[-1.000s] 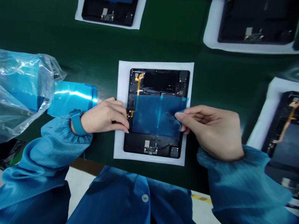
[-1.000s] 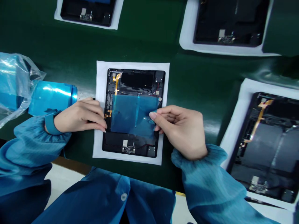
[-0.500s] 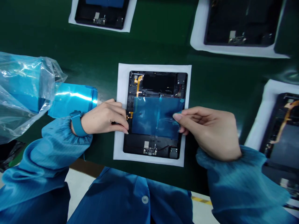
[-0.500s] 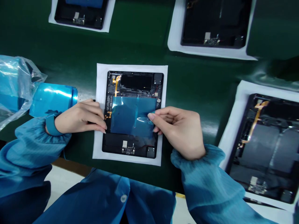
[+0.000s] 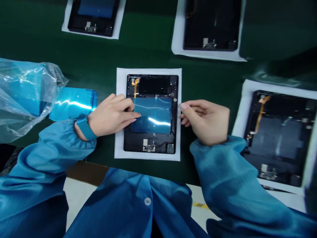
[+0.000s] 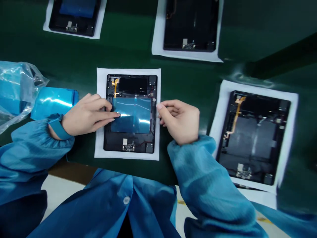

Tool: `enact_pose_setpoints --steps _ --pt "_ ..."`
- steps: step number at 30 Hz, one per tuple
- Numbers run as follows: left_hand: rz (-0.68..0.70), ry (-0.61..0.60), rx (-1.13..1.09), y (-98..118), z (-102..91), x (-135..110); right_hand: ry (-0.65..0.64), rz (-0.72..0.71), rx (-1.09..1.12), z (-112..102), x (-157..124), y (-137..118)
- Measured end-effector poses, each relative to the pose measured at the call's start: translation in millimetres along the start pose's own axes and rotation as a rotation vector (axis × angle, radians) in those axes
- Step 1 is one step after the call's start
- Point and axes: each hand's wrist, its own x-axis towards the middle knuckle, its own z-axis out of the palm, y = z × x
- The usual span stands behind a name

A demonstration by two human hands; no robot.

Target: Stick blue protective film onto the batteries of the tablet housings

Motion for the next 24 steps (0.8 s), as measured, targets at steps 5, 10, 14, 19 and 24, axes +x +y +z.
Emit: enact_pose_setpoints --steps 5,10,14,19,24 --pt "0.053 -0.18 0.216 18 3.4 27 -0.053 0.01 0.004 1 4 5" --pt "0.045 -0.295 0.237 41 8.1 56 -0.082 -0.002 0.008 2 7 10" --pt "0.012 -0.354 0.213 44 6.6 61 -0.053 -0.057 -0.062 2 4 12" --pt "-0.255 -0.172 0.08 16 -6.6 25 -0.147 -0.565 -0.502 14 -8 -3" --pt "-0.363 -0.157 -0.083 -8 -5.9 -13 -0.474 -0.859 -0.804 44 4 -27"
